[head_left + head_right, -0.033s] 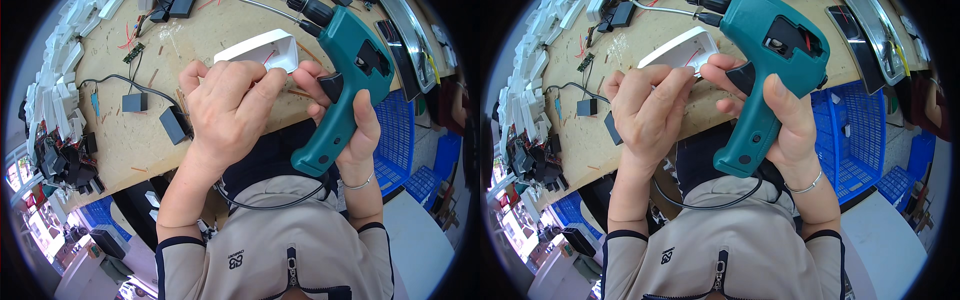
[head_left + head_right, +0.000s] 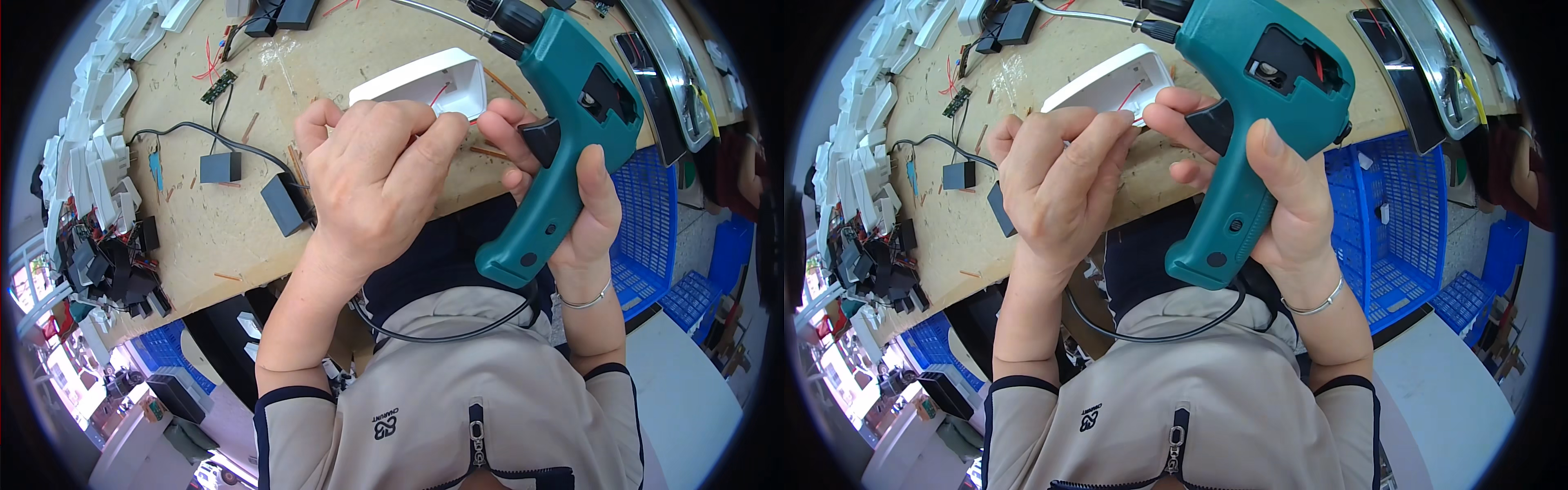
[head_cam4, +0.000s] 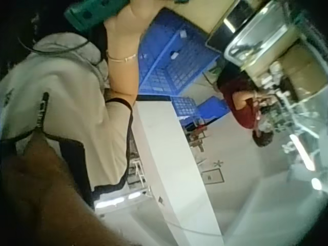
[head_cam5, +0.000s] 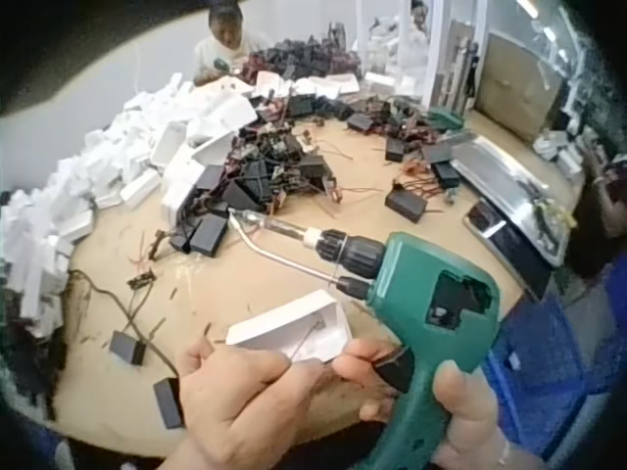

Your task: Soldering wires onto small electronic components housed in white plastic casings at a manual workstation.

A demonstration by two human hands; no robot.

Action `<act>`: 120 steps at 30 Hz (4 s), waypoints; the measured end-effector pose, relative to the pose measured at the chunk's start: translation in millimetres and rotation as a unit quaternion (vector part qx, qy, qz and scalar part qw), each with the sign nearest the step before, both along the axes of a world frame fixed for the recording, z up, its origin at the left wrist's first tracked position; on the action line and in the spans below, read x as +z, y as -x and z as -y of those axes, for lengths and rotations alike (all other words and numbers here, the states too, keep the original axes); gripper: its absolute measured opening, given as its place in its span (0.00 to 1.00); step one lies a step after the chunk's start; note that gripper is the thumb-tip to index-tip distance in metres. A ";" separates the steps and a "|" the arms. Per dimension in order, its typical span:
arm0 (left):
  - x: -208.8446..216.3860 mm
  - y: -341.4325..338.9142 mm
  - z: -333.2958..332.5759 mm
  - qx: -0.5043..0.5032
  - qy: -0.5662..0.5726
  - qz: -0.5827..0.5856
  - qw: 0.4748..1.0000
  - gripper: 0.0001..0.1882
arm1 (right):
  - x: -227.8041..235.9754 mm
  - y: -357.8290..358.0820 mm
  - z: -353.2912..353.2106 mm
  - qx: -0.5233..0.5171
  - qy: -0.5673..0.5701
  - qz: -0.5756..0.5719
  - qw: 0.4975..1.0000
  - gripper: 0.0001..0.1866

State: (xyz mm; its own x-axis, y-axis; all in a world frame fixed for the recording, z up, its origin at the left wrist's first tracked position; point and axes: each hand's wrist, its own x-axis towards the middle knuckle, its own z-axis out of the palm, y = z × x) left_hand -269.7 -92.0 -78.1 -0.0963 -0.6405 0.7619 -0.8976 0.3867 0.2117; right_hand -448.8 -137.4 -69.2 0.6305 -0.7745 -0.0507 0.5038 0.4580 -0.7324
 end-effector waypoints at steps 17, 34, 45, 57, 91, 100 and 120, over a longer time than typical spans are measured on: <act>5.1 4.3 14.7 0.108 -0.042 -0.003 0.993 0.04 | 21.5 63.5 -49.0 -0.134 0.125 -0.244 0.952 0.41; -2.3 4.6 18.5 0.125 -0.030 0.006 0.992 0.04 | 6.8 60.8 -52.2 -0.099 0.128 -0.327 0.931 0.36; -3.5 5.4 18.3 0.125 -0.026 0.010 0.992 0.05 | 7.8 54.7 -45.1 -0.109 0.148 -0.340 0.922 0.35; -8.9 4.7 21.1 0.123 0.001 0.011 0.992 0.02 | 9.7 58.6 -45.2 -0.097 0.137 -0.352 0.921 0.33; -9.0 6.4 18.9 0.120 -0.010 0.015 0.993 0.03 | 14.4 60.9 -51.2 -0.078 0.160 -0.345 0.922 0.28; -3.8 6.0 18.6 0.123 -0.018 0.022 0.992 0.03 | 15.8 60.4 -50.9 -0.055 0.177 -0.333 0.924 0.23; 10.4 4.7 5.0 0.114 -0.086 0.048 0.989 0.15 | 20.7 68.0 -55.9 -0.168 0.206 -0.356 0.896 0.36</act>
